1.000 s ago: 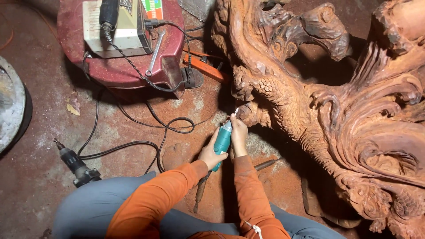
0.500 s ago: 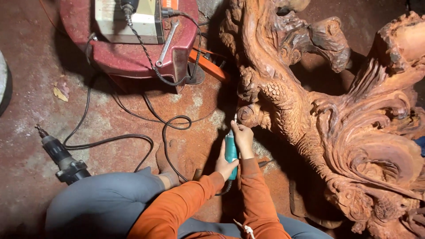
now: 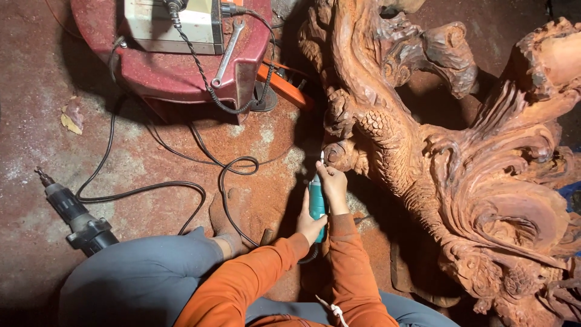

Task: Using a rotary tool to sand and refine the details of a large, intricate wood carving.

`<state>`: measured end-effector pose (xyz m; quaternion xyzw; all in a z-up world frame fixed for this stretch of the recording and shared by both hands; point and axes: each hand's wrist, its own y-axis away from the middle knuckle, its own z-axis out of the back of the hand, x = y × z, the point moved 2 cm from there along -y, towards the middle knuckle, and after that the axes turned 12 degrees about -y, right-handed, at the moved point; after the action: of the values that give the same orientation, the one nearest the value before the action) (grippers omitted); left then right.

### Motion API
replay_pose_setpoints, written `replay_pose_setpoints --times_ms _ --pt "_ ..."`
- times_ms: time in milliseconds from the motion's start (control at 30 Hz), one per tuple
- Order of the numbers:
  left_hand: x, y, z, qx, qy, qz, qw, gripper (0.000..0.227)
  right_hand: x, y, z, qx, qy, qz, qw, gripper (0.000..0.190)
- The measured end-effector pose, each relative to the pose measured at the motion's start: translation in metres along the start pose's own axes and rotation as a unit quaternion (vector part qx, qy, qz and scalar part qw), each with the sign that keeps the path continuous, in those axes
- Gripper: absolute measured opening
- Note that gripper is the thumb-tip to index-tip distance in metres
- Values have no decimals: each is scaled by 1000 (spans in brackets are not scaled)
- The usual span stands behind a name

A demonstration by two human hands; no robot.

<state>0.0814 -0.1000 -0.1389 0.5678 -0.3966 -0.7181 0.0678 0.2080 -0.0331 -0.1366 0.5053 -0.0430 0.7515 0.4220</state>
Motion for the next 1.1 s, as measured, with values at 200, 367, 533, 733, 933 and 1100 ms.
replay_pose_setpoints --times_ms 200,367,533,733,933,1100 --pt "12 -4 -11 -8 27 5 1000 100 2 2 0 3 81 13 997 51" --pt "21 -7 -19 -17 28 14 999 101 5 12 6 4 62 7 998 48" --pt "20 -5 -27 -20 23 17 999 101 6 9 11 15 48 4 999 45" --pt "26 -12 -33 -28 65 10 997 99 11 10 11 22 65 20 997 47" --pt "27 -9 -35 -21 94 14 995 99 8 5 12 24 103 17 994 47" --pt "20 -1 -36 -16 111 15 994 98 4 2 16 25 136 29 990 49"
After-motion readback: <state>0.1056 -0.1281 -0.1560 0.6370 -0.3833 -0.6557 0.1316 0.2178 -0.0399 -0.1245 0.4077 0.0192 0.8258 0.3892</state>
